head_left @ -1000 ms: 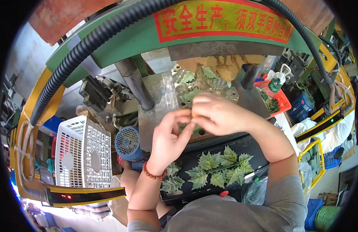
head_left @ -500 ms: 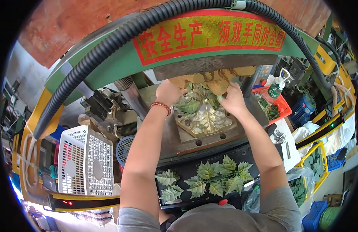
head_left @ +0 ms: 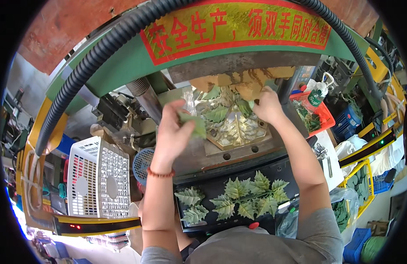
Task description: Processing or assembling artificial leaves using a mechanical press machine.
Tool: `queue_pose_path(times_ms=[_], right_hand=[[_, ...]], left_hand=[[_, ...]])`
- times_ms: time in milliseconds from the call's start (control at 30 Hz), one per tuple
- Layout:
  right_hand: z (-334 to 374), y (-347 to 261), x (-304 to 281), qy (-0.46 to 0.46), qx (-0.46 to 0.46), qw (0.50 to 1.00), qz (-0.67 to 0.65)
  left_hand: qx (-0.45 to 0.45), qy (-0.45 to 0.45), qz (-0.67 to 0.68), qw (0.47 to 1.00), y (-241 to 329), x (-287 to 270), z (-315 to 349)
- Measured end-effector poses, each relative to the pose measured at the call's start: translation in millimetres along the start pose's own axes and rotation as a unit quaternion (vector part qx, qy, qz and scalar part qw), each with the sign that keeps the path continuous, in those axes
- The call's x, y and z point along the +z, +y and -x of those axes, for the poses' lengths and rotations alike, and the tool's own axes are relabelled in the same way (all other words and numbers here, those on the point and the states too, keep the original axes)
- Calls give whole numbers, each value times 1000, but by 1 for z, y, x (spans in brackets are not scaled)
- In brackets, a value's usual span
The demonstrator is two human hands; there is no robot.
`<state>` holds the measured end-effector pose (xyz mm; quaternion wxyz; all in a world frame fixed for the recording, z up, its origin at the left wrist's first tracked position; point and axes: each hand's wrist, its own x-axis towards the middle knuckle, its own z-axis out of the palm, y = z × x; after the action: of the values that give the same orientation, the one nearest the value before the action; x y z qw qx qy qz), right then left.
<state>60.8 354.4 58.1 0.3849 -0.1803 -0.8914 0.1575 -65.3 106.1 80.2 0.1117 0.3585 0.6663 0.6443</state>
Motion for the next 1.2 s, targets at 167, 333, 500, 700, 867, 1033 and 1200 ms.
queue_pose_path(times_ms=[167, 333, 500, 700, 867, 1033, 1200], right_hand=[[23, -66, -30, -161, 33, 911, -379], [48, -111, -40, -262, -113, 915, -284], [75, -114, -31, -163, -167, 926, -298], [87, -112, -23, -48, -322, 926, -191], [100, -122, -35, 51, -424, 902, -61], [119, -122, -57, 31, -226, 955, -191], [125, -118, -34, 19, 56, 938, -343]], left_hand=[[-64, -66, 108, 990, 13, 11, 52], [-45, -116, 50, 991, 26, 14, 74], [-25, -120, -37, 992, 33, 15, 90], [-105, -129, 118, 979, 29, 15, 100], [-168, -68, 336, 924, 6, 12, 102], [-156, 136, 352, 913, -8, -10, 76], [-103, 66, 316, 941, -5, 32, 109]])
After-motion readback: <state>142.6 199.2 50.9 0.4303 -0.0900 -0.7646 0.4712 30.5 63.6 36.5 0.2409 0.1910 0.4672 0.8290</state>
